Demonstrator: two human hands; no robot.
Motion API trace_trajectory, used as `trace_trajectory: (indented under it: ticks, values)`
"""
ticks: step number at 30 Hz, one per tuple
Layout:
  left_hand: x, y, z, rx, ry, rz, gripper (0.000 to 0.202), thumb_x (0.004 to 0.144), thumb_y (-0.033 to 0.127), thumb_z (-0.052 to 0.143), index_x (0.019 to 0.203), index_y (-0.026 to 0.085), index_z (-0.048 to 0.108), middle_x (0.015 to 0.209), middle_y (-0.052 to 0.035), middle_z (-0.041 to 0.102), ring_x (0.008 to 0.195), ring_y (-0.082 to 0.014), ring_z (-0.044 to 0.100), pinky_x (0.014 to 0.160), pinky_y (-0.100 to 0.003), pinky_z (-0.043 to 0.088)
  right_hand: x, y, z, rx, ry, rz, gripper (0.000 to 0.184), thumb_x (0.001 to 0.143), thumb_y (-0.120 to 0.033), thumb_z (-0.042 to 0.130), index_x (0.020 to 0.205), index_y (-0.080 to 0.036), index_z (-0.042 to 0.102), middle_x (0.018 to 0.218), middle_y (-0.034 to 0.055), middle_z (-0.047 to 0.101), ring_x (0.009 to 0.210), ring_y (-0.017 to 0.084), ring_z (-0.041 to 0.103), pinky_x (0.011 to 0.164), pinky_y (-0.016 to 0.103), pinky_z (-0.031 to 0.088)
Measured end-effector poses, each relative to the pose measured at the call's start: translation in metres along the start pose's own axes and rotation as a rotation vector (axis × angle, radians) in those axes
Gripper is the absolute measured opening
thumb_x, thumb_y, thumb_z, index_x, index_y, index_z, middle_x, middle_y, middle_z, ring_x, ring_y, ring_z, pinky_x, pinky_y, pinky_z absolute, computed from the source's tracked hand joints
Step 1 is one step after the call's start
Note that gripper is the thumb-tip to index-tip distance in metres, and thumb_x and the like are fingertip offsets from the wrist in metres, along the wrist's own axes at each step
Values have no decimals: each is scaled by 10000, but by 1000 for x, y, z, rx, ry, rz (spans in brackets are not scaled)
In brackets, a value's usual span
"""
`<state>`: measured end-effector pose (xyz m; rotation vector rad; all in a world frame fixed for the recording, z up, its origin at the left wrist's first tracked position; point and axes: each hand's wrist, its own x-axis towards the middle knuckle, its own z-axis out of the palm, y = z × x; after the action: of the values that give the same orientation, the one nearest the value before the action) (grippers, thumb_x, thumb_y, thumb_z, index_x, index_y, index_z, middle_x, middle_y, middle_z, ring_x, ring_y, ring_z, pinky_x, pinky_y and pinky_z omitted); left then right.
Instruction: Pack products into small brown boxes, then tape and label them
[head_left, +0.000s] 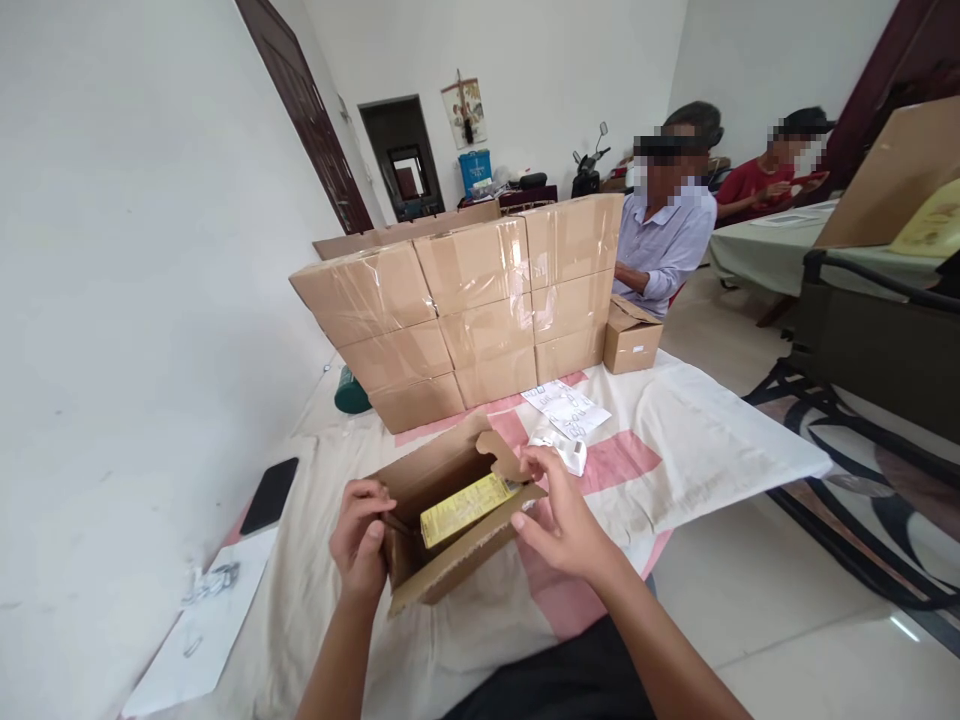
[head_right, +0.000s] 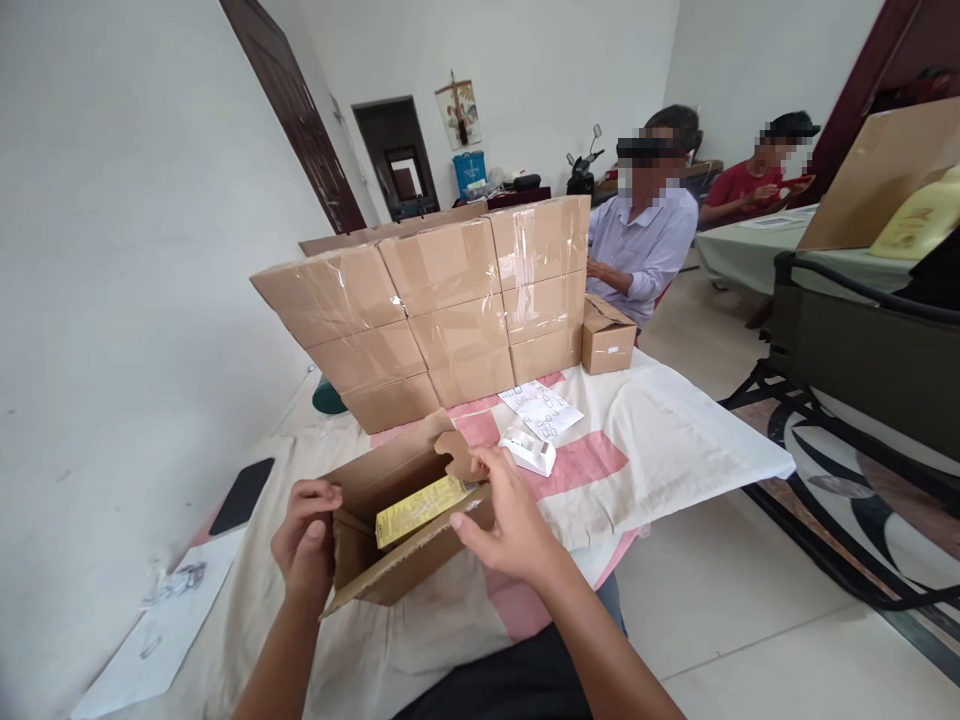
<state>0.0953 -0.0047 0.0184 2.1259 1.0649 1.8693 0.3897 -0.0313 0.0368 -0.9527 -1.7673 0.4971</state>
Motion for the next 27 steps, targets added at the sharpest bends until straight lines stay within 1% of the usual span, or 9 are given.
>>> trace_trajectory:
  ticks: [3, 7, 9, 13, 16, 19, 21, 23, 27]
  values:
    - [6, -4, 9, 58, 98, -85, 210, 990, 383, 490, 948, 241, 638, 1084, -82, 548, 1083, -274, 572, 995, -485, 494, -1, 9, 1, 135, -63, -41, 626, 945, -451, 586, 1503, -278, 362, 1353, 114, 551, 1255, 309, 546, 1096, 484, 442]
    - [26, -17, 16, 220, -31, -238, 315, 968, 410, 567, 1231, 246, 618, 1375, -118, 537, 1333, -313, 505, 1127, -510, 421, 3, 34, 5, 215, 39, -35, 570, 931, -445, 649, 1447, -316, 442, 1278, 83, 595, 1185, 284, 596, 1017, 426, 497]
    - [34, -28, 19, 152, -138, -356, 417, 966, 456, 567, 1307, 216, 590, 1268, -120, 640, 1209, -290, 608, 1047, -466, 492, 5, 47, 13, 162, 113, -5, 472, 928, -380, 668, 1369, -321, 509, 1201, 66, 613, 1132, 266, 606, 954, 394, 516]
    - [40, -51, 24, -71, -331, -475, 460, 953, 584, 534, 986, 166, 726, 848, -90, 743, 841, -252, 697, 841, -403, 560, 7, 63, 40, 104, 284, 114, 290, 951, -341, 630, 1232, -291, 577, 1137, 64, 610, 1056, 247, 610, 894, 377, 529]
    - [40, -58, 21, -252, -313, -526, 681, 1006, 652, 285, 884, 164, 744, 693, -100, 729, 791, -274, 711, 824, -443, 577, 8, 65, 55, 82, 377, 248, 368, 952, -342, 591, 1309, -277, 529, 1323, 100, 554, 1172, 269, 577, 912, 397, 531]
    - [37, -45, 15, -186, -324, -465, 820, 1034, 604, 61, 949, 188, 763, 823, -122, 780, 982, -301, 729, 985, -523, 548, 13, 64, 58, 101, 353, 320, 467, 929, -307, 550, 1389, -276, 472, 1432, 103, 514, 1322, 293, 510, 988, 432, 516]
    - [32, -24, 17, 60, -492, -345, 611, 1059, 553, 243, 1082, 242, 769, 1156, -95, 775, 1207, -299, 668, 1146, -559, 437, 17, 61, 58, 132, 307, 334, 471, 918, -291, 536, 1385, -274, 474, 1429, 98, 534, 1341, 289, 513, 1029, 440, 506]
    - [23, 0, 27, 356, -604, -171, 377, 1026, 474, 472, 1238, 290, 725, 1353, -62, 698, 1325, -309, 597, 1224, -594, 329, 20, 57, 57, 138, 295, 318, 447, 915, -304, 537, 1358, -263, 498, 1398, 102, 558, 1328, 287, 531, 1054, 448, 496]
    - [8, 24, 57, 605, -659, 82, 562, 949, 395, 616, 1487, 251, 548, 1543, -99, 527, 1421, -368, 503, 1202, -603, 362, 16, 55, 48, 130, 297, 291, 381, 931, -354, 564, 1296, -246, 549, 1336, 112, 598, 1285, 282, 566, 1045, 449, 499]
